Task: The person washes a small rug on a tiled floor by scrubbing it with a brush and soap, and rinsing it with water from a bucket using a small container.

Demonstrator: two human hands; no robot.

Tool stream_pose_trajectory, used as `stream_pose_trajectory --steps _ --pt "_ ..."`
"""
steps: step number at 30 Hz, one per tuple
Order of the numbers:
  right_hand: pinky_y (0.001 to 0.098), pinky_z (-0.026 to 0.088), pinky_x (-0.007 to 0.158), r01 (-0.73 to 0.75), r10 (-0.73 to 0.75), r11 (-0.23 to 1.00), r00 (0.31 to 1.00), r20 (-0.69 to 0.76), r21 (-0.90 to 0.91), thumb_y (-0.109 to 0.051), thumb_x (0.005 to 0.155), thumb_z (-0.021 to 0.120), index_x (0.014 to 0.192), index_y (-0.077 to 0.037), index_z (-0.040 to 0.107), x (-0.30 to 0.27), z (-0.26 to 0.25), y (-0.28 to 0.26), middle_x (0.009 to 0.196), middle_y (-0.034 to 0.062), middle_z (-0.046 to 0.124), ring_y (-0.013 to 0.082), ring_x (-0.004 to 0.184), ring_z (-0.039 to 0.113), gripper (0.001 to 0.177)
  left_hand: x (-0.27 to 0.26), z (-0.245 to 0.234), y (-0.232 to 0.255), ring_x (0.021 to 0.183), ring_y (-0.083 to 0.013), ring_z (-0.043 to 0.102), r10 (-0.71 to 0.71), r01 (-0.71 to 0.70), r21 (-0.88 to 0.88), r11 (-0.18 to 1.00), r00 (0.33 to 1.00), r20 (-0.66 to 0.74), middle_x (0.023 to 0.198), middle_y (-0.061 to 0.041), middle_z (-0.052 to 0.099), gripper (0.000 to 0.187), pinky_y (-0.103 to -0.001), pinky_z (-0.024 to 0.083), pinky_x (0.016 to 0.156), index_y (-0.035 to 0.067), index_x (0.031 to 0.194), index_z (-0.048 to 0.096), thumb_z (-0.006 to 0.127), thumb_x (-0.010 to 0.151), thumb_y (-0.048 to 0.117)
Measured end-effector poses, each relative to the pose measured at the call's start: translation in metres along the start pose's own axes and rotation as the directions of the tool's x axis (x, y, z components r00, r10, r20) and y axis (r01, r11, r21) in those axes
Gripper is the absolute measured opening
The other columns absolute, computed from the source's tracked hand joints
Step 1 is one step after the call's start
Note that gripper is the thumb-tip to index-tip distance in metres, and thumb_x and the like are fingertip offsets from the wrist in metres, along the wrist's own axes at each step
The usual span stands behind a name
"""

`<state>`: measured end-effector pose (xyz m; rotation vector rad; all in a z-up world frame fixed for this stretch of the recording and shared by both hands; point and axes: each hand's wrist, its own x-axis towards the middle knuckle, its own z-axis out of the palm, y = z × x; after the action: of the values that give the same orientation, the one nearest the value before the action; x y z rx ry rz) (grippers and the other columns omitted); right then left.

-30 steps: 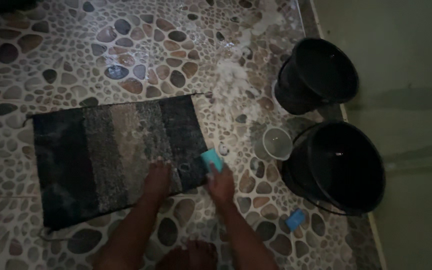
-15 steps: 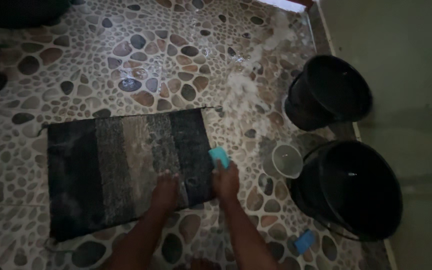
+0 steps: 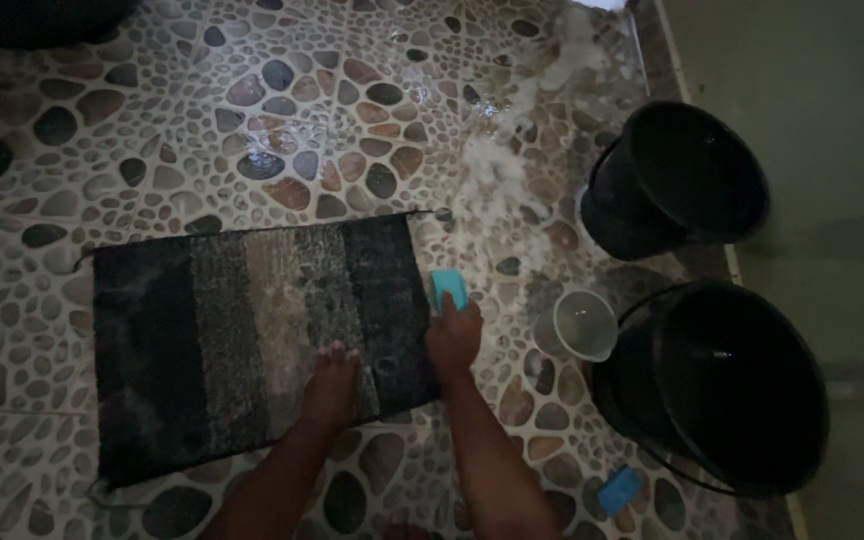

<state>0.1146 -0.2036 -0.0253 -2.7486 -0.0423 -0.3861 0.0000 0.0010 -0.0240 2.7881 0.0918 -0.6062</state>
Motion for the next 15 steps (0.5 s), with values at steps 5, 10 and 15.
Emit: stream_pose_trajectory --steps 5,10,15 --pt "0.0568 0.049 0.094 0.273 -0.280 0.952 0.959 0.039 0.139 -0.024 0.082 0.075 0.131 -0.013 0.067 0.010 0.005 -0.008 0.131 0.0350 0.057 0.0508 0.114 0.058 0.051 0.000 -0.004 0.001 0.147 -0.0479 0.034 0.051 -0.040 0.119 0.992 0.995 -0.087 0.161 -0.022 0.033 0.064 -0.049 0.059 0.097 0.011 0.152 0.041 0.069 0.094 0.016" --pt "0.0572 0.049 0.097 0.003 -0.006 1.000 0.991 0.136 0.024 -0.023 0.087 0.072 0.139 -0.014 0.063 0.030 -0.005 -0.003 0.138 0.0337 0.053 0.0511 0.120 0.055 0.054 0.001 -0.021 0.001 0.152 -0.0449 0.022 0.013 -0.041 0.101 0.994 0.963 0.268 0.165 -0.022 0.018 0.101 -0.046 0.048 0.111 0.008 0.158 0.024 0.088 0.082 0.023" --pt "0.0596 0.048 0.095 0.120 -0.132 0.991 0.957 0.257 0.062 -0.028 0.090 0.070 0.141 -0.013 0.059 0.036 -0.001 -0.021 0.144 0.0336 0.048 0.0511 0.123 0.052 0.054 0.014 -0.005 0.001 0.149 -0.0478 0.027 0.031 -0.051 0.157 0.986 0.991 0.127 0.166 -0.024 0.022 0.085 -0.049 0.055 0.102 0.010 0.158 0.030 0.079 0.089 0.013"
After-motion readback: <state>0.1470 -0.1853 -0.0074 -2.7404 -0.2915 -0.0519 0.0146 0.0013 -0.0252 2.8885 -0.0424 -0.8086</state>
